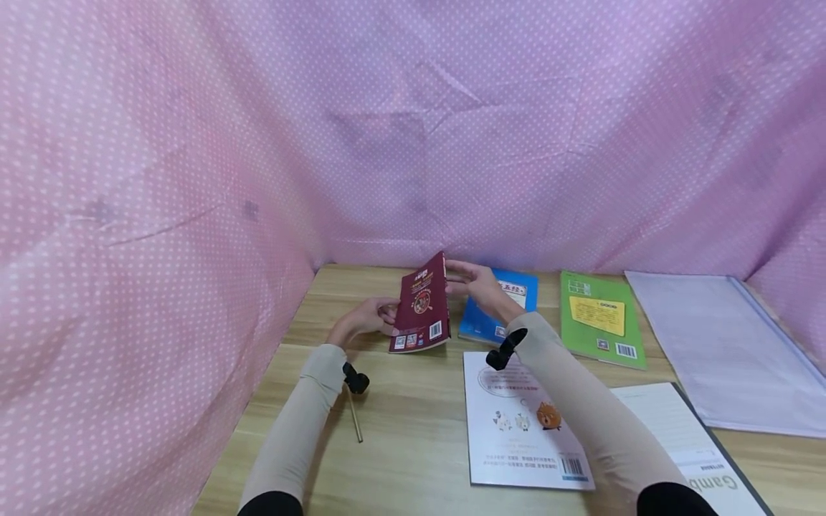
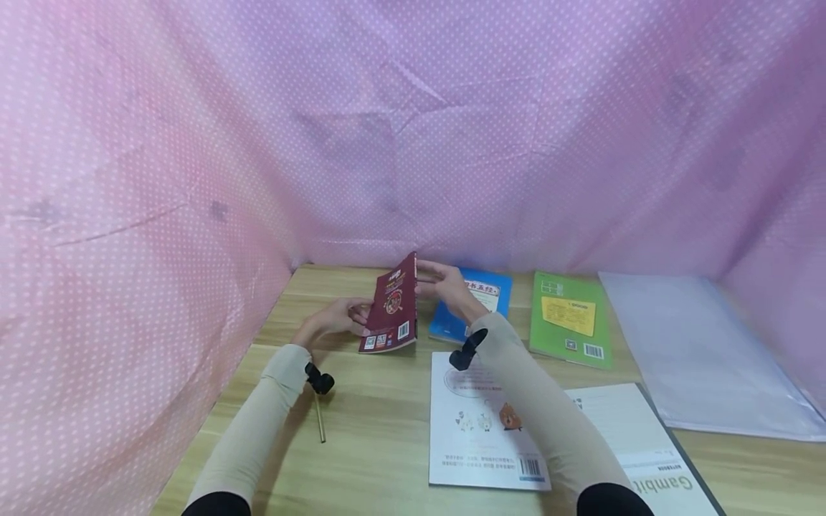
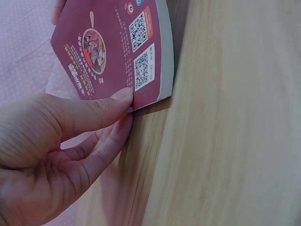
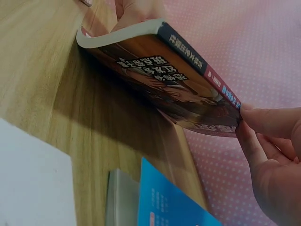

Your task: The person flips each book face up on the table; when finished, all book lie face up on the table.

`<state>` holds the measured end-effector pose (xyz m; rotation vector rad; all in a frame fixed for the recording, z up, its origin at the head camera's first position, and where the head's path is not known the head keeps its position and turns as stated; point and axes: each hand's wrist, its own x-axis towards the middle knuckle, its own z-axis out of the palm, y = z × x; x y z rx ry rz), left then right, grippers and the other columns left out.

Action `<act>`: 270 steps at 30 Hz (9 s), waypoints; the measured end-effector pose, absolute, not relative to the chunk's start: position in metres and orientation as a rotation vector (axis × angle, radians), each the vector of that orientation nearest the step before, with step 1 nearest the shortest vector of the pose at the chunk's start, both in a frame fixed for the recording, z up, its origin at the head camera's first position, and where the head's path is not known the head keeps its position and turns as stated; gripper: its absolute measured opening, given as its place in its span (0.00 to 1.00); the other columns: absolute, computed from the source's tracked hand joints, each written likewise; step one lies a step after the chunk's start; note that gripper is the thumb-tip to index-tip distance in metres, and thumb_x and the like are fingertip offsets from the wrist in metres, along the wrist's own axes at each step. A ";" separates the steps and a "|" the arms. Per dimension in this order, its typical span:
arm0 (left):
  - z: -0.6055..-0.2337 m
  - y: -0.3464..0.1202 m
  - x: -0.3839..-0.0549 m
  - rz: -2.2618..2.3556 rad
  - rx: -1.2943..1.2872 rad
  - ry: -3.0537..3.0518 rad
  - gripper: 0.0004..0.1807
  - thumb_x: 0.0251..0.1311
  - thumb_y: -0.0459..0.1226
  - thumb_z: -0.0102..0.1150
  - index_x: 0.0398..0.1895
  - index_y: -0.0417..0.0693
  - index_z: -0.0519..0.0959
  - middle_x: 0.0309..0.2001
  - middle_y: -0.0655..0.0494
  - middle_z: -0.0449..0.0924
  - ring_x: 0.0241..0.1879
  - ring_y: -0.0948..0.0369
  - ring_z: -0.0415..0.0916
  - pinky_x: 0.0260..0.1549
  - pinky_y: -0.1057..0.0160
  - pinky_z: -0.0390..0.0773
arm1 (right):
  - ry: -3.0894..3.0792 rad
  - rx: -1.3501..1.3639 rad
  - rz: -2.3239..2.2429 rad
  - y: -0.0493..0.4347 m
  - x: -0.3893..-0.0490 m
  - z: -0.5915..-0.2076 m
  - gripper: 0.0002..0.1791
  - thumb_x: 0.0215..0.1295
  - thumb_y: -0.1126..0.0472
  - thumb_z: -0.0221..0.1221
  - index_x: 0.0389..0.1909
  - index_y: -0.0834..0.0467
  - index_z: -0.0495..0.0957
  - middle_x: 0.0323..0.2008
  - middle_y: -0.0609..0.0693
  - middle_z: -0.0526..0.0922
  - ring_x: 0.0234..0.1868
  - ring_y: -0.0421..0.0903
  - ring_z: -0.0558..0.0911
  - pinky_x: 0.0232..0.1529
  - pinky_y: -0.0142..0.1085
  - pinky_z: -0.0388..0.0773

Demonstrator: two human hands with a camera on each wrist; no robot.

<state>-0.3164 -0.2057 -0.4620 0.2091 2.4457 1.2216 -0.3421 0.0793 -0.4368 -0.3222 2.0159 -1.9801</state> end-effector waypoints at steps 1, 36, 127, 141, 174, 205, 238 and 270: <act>-0.463 -0.205 -0.316 1.221 0.212 2.447 0.43 0.54 0.27 0.73 0.75 0.42 0.66 0.53 0.43 0.79 0.53 0.53 0.79 0.59 0.58 0.80 | 2.022 -0.322 -1.973 0.080 -0.342 -0.436 0.33 0.70 0.70 0.61 0.74 0.55 0.67 0.69 0.59 0.75 0.71 0.56 0.74 0.77 0.49 0.63; -0.470 -0.185 -0.304 1.270 0.409 2.346 0.43 0.60 0.29 0.68 0.77 0.35 0.59 0.59 0.42 0.77 0.58 0.52 0.74 0.60 0.59 0.77 | 2.072 -0.438 -1.791 0.080 -0.335 -0.399 0.32 0.70 0.71 0.61 0.74 0.62 0.66 0.68 0.63 0.76 0.70 0.58 0.74 0.75 0.51 0.67; -0.402 -0.233 -0.288 1.722 0.450 2.104 0.36 0.68 0.26 0.51 0.79 0.38 0.56 0.73 0.31 0.60 0.56 0.60 0.74 0.50 0.68 0.82 | 2.178 -0.438 -1.701 0.030 -0.338 -0.463 0.37 0.62 0.73 0.67 0.72 0.60 0.69 0.72 0.65 0.69 0.67 0.64 0.75 0.67 0.48 0.76; -0.423 -0.261 -0.293 1.647 0.437 2.089 0.38 0.67 0.26 0.48 0.81 0.38 0.51 0.74 0.29 0.58 0.49 0.65 0.77 0.50 0.70 0.81 | 2.255 -0.458 -1.631 0.021 -0.340 -0.472 0.36 0.60 0.76 0.65 0.71 0.63 0.69 0.72 0.63 0.69 0.67 0.64 0.74 0.67 0.50 0.77; -0.471 -0.226 -0.302 1.570 0.216 2.210 0.42 0.64 0.22 0.58 0.79 0.38 0.54 0.65 0.28 0.69 0.47 0.57 0.82 0.57 0.54 0.83 | 2.430 -0.485 -1.422 0.074 -0.362 -0.472 0.32 0.61 0.77 0.65 0.68 0.64 0.73 0.63 0.67 0.76 0.63 0.62 0.75 0.53 0.43 0.84; -0.479 -0.230 -0.336 1.593 0.096 2.172 0.39 0.60 0.22 0.62 0.76 0.41 0.63 0.62 0.41 0.74 0.46 0.60 0.80 0.55 0.61 0.84 | 2.371 -0.469 -1.424 0.089 -0.380 -0.473 0.35 0.62 0.74 0.66 0.71 0.64 0.70 0.67 0.68 0.73 0.69 0.64 0.71 0.66 0.56 0.76; -0.478 -0.242 -0.338 1.553 0.198 2.214 0.38 0.58 0.19 0.56 0.75 0.32 0.62 0.65 0.36 0.70 0.61 0.51 0.75 0.52 0.66 0.83 | 2.399 -0.490 -1.517 0.066 -0.378 -0.482 0.33 0.58 0.80 0.65 0.67 0.71 0.71 0.61 0.71 0.76 0.60 0.61 0.77 0.49 0.34 0.84; -0.472 -0.253 -0.333 1.475 0.164 2.303 0.37 0.59 0.20 0.58 0.74 0.33 0.62 0.67 0.36 0.70 0.65 0.46 0.72 0.59 0.63 0.81 | 2.388 -0.460 -1.504 0.050 -0.372 -0.480 0.32 0.61 0.78 0.63 0.68 0.68 0.72 0.63 0.67 0.76 0.62 0.60 0.76 0.43 0.30 0.80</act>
